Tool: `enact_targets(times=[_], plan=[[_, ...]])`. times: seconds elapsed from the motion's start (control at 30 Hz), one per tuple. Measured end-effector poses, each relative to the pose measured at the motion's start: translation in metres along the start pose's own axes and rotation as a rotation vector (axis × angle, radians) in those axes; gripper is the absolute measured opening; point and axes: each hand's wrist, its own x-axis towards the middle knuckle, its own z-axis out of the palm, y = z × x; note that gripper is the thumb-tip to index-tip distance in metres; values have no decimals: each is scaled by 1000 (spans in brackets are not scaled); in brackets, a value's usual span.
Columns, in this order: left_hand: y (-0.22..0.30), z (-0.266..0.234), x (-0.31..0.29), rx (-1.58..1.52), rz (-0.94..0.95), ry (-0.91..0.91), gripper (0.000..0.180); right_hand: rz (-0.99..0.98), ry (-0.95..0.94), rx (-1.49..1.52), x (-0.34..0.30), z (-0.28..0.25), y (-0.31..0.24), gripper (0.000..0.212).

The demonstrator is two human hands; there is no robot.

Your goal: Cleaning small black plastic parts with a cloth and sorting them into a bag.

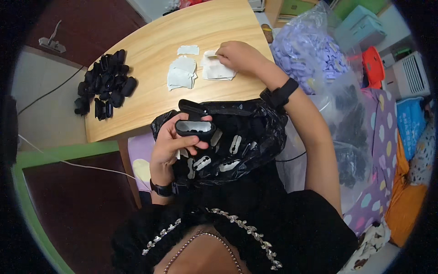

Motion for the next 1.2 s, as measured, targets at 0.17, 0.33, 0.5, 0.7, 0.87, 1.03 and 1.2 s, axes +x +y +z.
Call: enact_targets(times=[0.17, 0.33, 0.5, 0.7, 0.87, 1.03, 1.2], plan=[[-7, 13, 11, 32, 41, 101, 42, 109, 123, 21, -1, 1, 3, 21], [-4, 20, 16, 61, 162, 78, 44, 72, 495, 270, -15, -45, -48, 19], [1, 35, 8, 109, 225, 74, 44, 255, 335, 840, -47, -85, -113, 16], [-3, 50, 0, 185, 319, 172, 43, 121, 483, 722, -74, -81, -132, 20], [-8, 55, -9, 399, 604, 221, 43, -295, 490, 14, -101, -80, -171, 28], [-18, 58, -13, 375, 759, 228, 40, -384, 339, -96, -118, -66, -182, 33], [-27, 52, -12, 453, 805, 213, 39, -412, 333, -88, -122, -54, -185, 33]])
